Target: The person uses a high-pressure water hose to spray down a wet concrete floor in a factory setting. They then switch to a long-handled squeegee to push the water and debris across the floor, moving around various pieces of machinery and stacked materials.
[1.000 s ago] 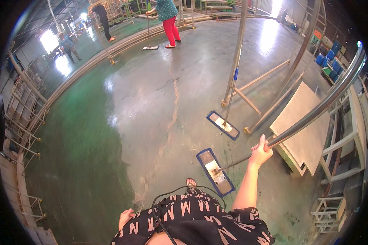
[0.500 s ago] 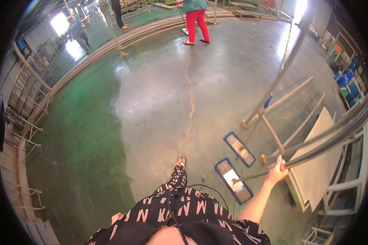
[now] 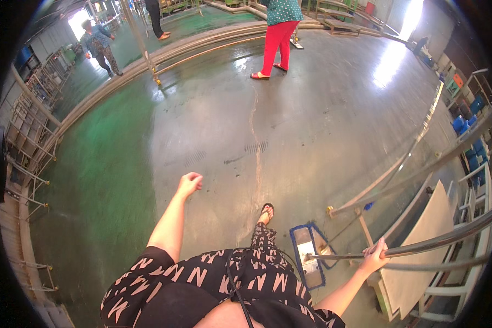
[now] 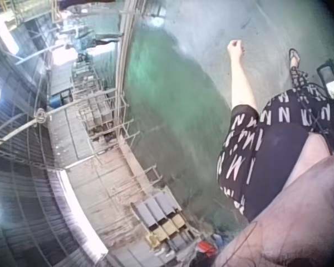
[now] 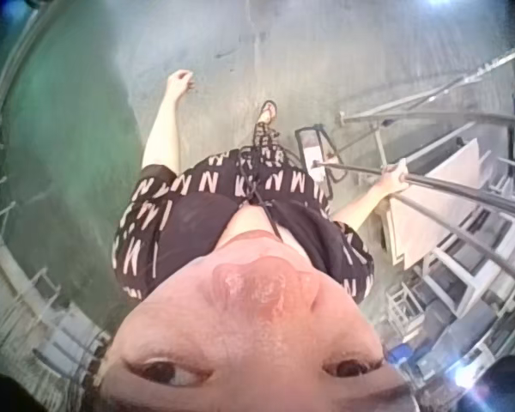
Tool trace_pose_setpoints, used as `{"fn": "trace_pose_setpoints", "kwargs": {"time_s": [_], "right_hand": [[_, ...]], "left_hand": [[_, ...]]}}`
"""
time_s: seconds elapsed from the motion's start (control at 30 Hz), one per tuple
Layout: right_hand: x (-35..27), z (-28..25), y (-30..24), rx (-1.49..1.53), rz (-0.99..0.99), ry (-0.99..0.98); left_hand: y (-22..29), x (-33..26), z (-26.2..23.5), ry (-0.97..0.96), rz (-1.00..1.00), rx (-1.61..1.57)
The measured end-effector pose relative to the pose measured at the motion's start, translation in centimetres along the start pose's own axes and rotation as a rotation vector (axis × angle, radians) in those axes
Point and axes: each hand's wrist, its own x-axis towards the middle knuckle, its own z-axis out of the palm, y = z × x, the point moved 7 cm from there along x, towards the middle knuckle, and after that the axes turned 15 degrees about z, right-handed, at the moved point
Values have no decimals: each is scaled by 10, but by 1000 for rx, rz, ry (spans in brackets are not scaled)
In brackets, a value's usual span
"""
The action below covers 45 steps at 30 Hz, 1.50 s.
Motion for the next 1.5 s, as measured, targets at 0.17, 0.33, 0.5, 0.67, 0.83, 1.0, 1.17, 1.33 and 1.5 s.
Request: {"fn": "trace_pose_setpoints", "kwargs": {"time_s": [0.17,0.33,0.5,0.67,0.83,1.0,1.17,1.33,1.5], "right_hand": [[92,119,21,64,81,-50],[178,234,16,74,83,-61],[266,338,9,66,78,-103],[355,435,0,55,58,-13],[451,500,-42,65,-15,68],[559,549,-49,113,-90,140],[690,594,-21,63,13,262],[859,640,7,58,107,266],[1007,707,18,37,223,298]], "left_hand": [[-29,81,98,-307,21,126],[-132,68,73,-555,-578,399],[-153,87,31,-116,-1034,140],[-178,245,67,-17,-1083,75],[-49,578,201,-225,-516,212],[127,848,350,-325,4,289],[204,967,513,-369,169,21],[123,970,588,-520,-199,252],[29,929,559,-514,-1010,284]]}}
